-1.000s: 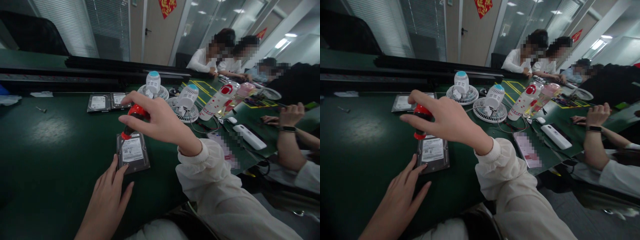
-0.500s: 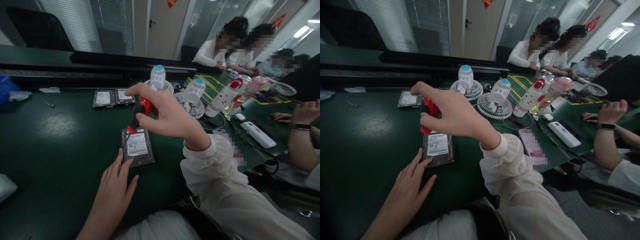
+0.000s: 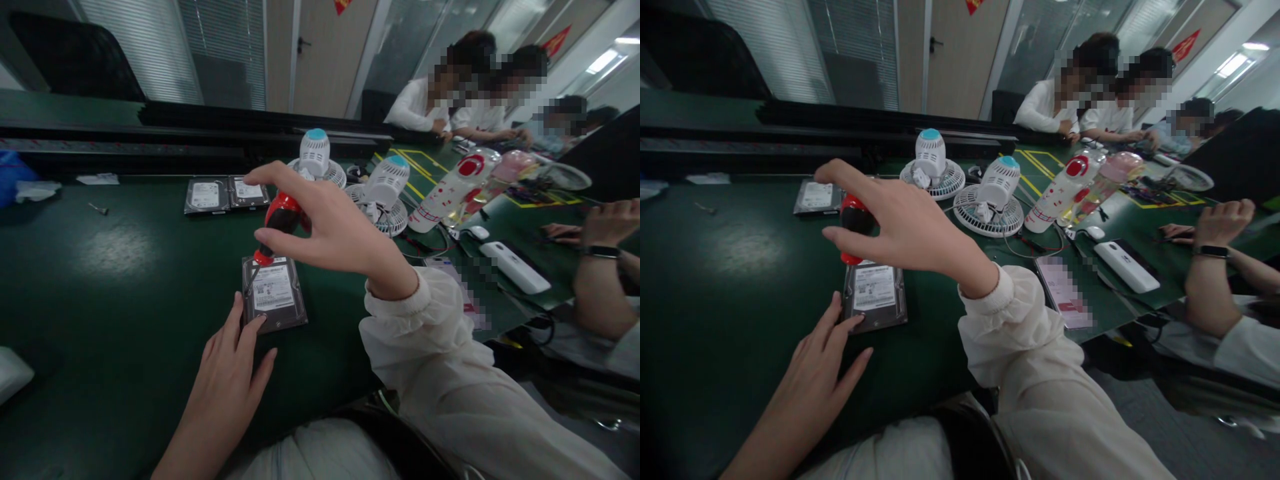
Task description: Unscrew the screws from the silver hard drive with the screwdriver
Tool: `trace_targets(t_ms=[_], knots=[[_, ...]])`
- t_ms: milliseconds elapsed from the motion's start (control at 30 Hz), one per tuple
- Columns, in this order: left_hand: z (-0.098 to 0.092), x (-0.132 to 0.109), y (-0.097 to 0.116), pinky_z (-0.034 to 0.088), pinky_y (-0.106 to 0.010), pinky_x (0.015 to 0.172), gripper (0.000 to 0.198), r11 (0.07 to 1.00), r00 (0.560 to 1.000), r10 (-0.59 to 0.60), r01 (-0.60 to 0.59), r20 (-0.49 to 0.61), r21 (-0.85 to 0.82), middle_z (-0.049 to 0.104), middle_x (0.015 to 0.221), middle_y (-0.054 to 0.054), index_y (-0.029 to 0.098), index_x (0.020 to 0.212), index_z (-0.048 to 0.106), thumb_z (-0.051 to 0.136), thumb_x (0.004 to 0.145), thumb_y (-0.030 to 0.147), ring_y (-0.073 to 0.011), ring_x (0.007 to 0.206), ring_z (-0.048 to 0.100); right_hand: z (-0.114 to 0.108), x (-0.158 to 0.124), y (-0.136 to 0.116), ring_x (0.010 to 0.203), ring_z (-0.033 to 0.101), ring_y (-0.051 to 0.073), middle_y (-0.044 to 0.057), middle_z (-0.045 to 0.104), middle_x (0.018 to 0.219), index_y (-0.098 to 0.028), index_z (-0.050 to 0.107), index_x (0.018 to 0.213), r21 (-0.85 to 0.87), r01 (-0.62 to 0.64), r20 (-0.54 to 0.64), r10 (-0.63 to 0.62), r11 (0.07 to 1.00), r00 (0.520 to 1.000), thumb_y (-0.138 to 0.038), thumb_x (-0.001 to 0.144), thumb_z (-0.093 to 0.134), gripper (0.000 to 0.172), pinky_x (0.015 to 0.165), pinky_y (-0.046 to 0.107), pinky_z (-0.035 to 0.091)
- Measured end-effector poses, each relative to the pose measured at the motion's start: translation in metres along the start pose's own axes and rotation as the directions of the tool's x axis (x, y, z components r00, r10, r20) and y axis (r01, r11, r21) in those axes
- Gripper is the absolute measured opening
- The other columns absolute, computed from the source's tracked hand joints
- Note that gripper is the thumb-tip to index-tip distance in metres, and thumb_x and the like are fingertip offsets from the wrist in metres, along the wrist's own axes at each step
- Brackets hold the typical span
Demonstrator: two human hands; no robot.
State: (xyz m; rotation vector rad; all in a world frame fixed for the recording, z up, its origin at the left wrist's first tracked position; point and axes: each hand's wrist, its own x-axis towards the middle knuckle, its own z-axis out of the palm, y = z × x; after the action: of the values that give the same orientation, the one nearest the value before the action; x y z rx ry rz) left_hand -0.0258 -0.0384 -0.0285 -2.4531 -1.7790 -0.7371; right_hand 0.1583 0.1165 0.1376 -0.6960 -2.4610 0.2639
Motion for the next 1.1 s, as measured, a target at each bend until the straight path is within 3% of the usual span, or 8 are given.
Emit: trace_targets(t_ms=[133, 400, 667, 833, 967, 1100], knots=[[0.001, 0.002, -0.001, 0.061, -0.057, 0.092, 0.034, 1.000, 1.000, 0.015, -0.015, -0.003, -0.001, 0.048, 0.156, -0.031, 0.016, 0.134, 0.050, 0.045, 0.106, 0.034, -0.0409, 0.129, 0.065, 0.004, 0.001, 0.002, 0.094, 0.067, 0.014, 0.009, 0.065, 0.138, -0.012, 0.052, 0.138, -0.012, -0.014, -0.022, 0.013, 1.000, 1.000, -0.036, 0.097, 0.061, 0.048, 0.086, 0.028, 0.044], [0.001, 0.002, -0.001, 0.060, -0.056, 0.092, 0.033, 1.000, 1.000, -0.009, 0.009, 0.008, -0.002, 0.048, 0.157, -0.029, 0.017, 0.135, 0.049, 0.046, 0.105, 0.032, -0.0394, 0.128, 0.065, 0.003, 0.000, 0.000, 0.098, 0.066, 0.014, 0.008, 0.066, 0.133, -0.012, 0.054, 0.134, 0.011, 0.033, -0.049, -0.033, 0.999, 0.998, -0.037, 0.100, 0.059, 0.042, 0.090, 0.028, 0.046], [0.000, 0.003, 0.000, 0.060, -0.057, 0.092, 0.032, 1.000, 1.000, -0.011, 0.011, 0.018, -0.014, 0.047, 0.158, -0.030, 0.015, 0.133, 0.051, 0.048, 0.104, 0.031, -0.0406, 0.127, 0.066, -0.004, -0.003, -0.003, 0.086, 0.062, 0.011, 0.007, 0.067, 0.129, -0.015, 0.056, 0.128, -0.003, 0.034, -0.107, -0.035, 0.999, 0.994, -0.037, 0.100, 0.058, 0.035, 0.084, 0.028, 0.048], [0.000, 0.002, -0.002, 0.059, -0.056, 0.091, 0.034, 1.000, 1.000, 0.008, -0.008, 0.014, 0.001, 0.046, 0.158, -0.032, 0.014, 0.134, 0.051, 0.048, 0.105, 0.031, -0.0406, 0.125, 0.067, -0.016, -0.010, -0.013, 0.096, 0.067, 0.012, 0.005, 0.067, 0.127, -0.019, 0.057, 0.125, -0.028, 0.001, -0.213, -0.007, 1.000, 0.977, -0.039, 0.100, 0.059, 0.033, 0.089, 0.026, 0.053], [0.000, 0.001, -0.002, 0.059, -0.058, 0.092, 0.035, 1.000, 1.000, 0.017, -0.017, 0.009, -0.003, 0.046, 0.158, -0.032, 0.014, 0.135, 0.050, 0.046, 0.105, 0.032, -0.0410, 0.125, 0.067, -0.014, -0.020, -0.022, 0.101, 0.070, 0.013, 0.004, 0.070, 0.120, -0.018, 0.061, 0.119, -0.050, -0.017, -0.335, -0.001, 0.999, 0.942, -0.038, 0.101, 0.059, 0.027, 0.090, 0.028, 0.056], [-0.001, 0.001, -0.002, 0.058, -0.057, 0.094, 0.037, 1.000, 1.000, 0.012, -0.013, 0.028, 0.015, 0.044, 0.159, -0.032, 0.013, 0.136, 0.050, 0.047, 0.105, 0.033, -0.0411, 0.127, 0.066, -0.003, -0.049, -0.026, 0.089, 0.070, 0.014, 0.004, 0.075, 0.098, -0.014, 0.068, 0.105, -0.057, 0.044, -0.416, -0.063, 0.997, 0.907, -0.032, 0.096, 0.070, 0.020, 0.081, 0.031, 0.057]])
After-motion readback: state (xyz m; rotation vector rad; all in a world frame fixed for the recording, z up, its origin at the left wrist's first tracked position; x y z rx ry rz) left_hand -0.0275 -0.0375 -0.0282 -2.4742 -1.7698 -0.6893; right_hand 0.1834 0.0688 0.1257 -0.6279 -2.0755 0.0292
